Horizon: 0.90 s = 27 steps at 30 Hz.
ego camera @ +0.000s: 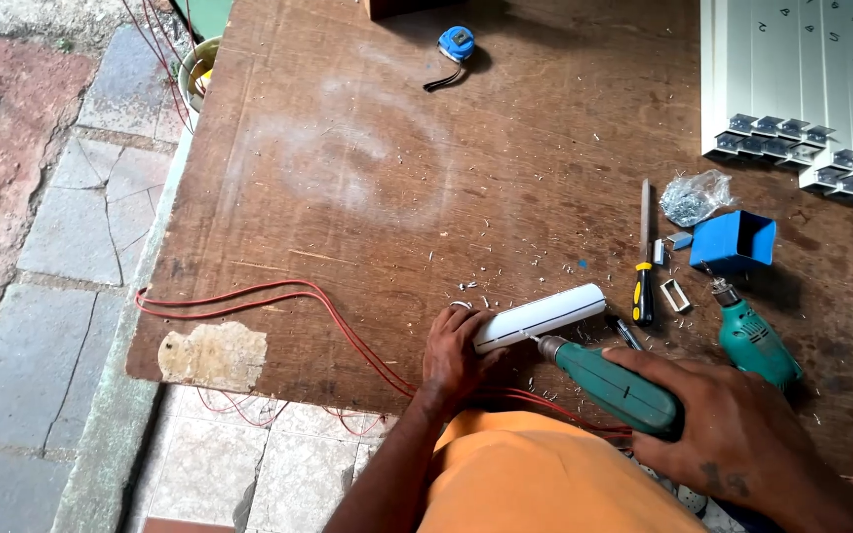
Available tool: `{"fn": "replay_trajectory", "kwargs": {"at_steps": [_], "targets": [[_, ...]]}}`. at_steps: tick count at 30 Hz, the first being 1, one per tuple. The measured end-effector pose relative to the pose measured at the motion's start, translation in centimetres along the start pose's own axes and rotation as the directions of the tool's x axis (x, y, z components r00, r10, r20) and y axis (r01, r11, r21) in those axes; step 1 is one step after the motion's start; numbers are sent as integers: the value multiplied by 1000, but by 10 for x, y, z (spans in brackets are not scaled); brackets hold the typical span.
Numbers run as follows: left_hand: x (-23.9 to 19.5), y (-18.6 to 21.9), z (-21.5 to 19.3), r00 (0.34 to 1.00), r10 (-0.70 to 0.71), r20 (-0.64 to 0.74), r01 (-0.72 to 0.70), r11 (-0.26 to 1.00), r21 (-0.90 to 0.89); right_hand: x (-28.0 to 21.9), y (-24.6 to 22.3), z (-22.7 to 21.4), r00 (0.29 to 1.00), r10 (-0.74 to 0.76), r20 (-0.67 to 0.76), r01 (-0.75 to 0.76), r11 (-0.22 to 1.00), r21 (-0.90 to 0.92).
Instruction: The recorder uses a hand drill to make a series of holes in a white plastic or metal strip.
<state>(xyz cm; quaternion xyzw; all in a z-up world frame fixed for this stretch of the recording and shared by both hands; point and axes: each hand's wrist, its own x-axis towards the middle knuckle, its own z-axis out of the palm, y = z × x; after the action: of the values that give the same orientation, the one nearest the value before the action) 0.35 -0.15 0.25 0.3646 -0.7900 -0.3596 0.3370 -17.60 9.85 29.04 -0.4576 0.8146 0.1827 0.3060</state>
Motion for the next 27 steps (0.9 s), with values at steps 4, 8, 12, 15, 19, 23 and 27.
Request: {"fn": "replay_trajectory", "kwargs": {"at_steps": [4,8,12,15,19,23,27], "targets": [[0,-2,3,999,-17,28,16,1000,22,-3,-16,-10,992,84,98,-81,996,-32],[-1,-2,2,998,-38,54,35,998,44,0,-10,-5,998,46,52,-44,998,-51],[0,-1,1,999,-26,47,24,999,42,2,-9,-4,998,38,56,-36,998,-49],[1,0,0,999,-19,40,18,999,37,4,-9,-5,996,52,73,-49,998,-50],[1,2,-2,999,-15,29,14,1000,21,3,-12,-8,994,69,85,-63,995,-73],[2,2,-3,1000,-13,27,13,1000,9,3,-12,-8,993,72,96,-66,996,-65],[3,2,-5,1000,4,25,-4,1000,5,7,-11,-6,999,13,44,-11,998,-55]]}}
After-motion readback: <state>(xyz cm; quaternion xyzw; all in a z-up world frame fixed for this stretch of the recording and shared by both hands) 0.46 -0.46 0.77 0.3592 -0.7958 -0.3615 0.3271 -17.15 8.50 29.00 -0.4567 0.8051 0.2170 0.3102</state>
